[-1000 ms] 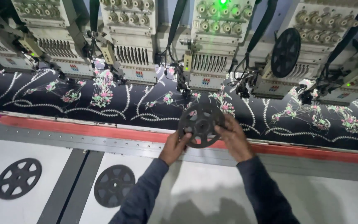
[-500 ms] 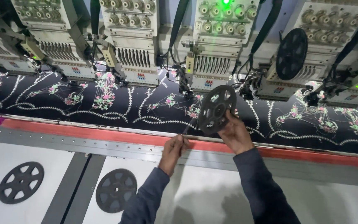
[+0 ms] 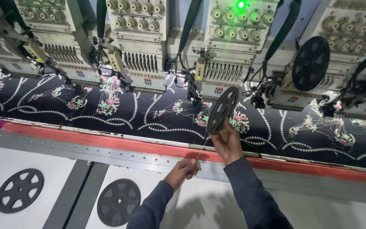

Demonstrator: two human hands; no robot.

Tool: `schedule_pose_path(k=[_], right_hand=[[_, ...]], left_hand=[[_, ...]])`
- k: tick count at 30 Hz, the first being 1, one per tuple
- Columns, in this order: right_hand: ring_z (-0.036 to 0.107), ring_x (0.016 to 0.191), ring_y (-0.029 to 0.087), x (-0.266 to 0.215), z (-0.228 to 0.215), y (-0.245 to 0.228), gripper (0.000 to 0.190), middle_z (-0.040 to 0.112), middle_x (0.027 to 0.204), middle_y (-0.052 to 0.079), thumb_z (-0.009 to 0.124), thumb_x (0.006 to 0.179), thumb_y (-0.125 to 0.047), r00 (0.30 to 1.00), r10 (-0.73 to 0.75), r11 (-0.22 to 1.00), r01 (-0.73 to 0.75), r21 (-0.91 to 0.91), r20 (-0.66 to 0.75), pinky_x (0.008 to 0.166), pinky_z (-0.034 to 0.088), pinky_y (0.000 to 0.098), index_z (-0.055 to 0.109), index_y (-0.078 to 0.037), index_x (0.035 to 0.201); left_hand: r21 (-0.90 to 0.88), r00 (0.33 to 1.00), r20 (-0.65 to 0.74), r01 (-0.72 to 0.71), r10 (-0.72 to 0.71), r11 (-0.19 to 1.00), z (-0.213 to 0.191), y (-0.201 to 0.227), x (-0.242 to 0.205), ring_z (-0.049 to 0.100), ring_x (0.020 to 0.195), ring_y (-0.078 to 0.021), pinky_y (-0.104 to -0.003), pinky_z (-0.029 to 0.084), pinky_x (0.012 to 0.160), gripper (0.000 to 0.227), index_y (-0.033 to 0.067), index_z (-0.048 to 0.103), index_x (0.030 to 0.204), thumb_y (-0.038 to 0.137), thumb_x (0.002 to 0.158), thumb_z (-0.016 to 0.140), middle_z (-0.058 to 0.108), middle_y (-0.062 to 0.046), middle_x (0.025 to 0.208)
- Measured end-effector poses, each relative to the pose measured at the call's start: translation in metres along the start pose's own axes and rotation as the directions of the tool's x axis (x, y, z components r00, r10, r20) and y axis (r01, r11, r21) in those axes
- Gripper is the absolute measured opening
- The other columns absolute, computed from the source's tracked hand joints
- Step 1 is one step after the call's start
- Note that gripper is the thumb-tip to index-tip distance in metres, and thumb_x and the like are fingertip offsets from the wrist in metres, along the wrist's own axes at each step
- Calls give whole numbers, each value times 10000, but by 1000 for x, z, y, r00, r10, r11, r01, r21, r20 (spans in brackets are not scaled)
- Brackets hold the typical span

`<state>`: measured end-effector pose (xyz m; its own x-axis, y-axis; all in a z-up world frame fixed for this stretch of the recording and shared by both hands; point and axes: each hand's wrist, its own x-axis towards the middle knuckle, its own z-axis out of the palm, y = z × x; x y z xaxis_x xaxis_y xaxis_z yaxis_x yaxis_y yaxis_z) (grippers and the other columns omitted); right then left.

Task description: The worker is threading an industrial multi-head embroidery machine, which involves placing thread reels and guiding the thread through the machine's tensioners and guides.

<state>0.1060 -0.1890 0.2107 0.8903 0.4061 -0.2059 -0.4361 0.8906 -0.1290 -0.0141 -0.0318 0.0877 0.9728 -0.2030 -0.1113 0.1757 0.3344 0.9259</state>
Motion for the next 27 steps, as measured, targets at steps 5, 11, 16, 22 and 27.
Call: schedule_pose_path(k=[5,11,16,22,27], right_hand=[[635,1220,343,11,5,-2,268,702,1272,157,615,1017,-154,999,14,994,-18,-107,-38,1103,518,539,654,-65,1268],[622,1249,357,48,12,11,326,669,1317,168,605,1019,-155,999,-19,910,1,-415,-38,1129,483,530,627,-54,1329],[632,1248,334,57,62,13,392,663,1294,145,636,1001,-247,991,-130,583,54,-811,-28,1121,461,538,626,-70,1351],[556,1088,443,116,146,-22,246,545,1059,145,560,1100,-306,437,-253,-710,521,-473,863,968,397,571,614,-66,1113],[710,1034,371,150,183,-10,396,757,1009,114,550,1102,-469,597,-57,-732,520,-440,800,891,535,504,745,-131,1039]], left_hand=[[439,971,-236,137,-33,888,-49,-3,27,652,799,-198,-314,506,735,355,137,762,1090,449,998,620,748,-89,888],[286,894,-246,-303,375,909,9,122,67,555,1285,-411,-537,430,1105,554,65,578,1402,455,1008,596,612,-236,1343],[314,670,-553,-383,495,869,39,157,88,560,759,-164,-338,497,721,372,33,705,853,387,965,735,613,-33,731],[418,533,-647,-350,545,838,27,196,114,625,768,-226,-397,507,722,430,21,688,825,417,993,664,660,-141,726],[508,454,-674,-288,583,812,10,219,163,748,885,-386,-470,551,776,521,7,718,978,517,982,613,732,-214,835]])
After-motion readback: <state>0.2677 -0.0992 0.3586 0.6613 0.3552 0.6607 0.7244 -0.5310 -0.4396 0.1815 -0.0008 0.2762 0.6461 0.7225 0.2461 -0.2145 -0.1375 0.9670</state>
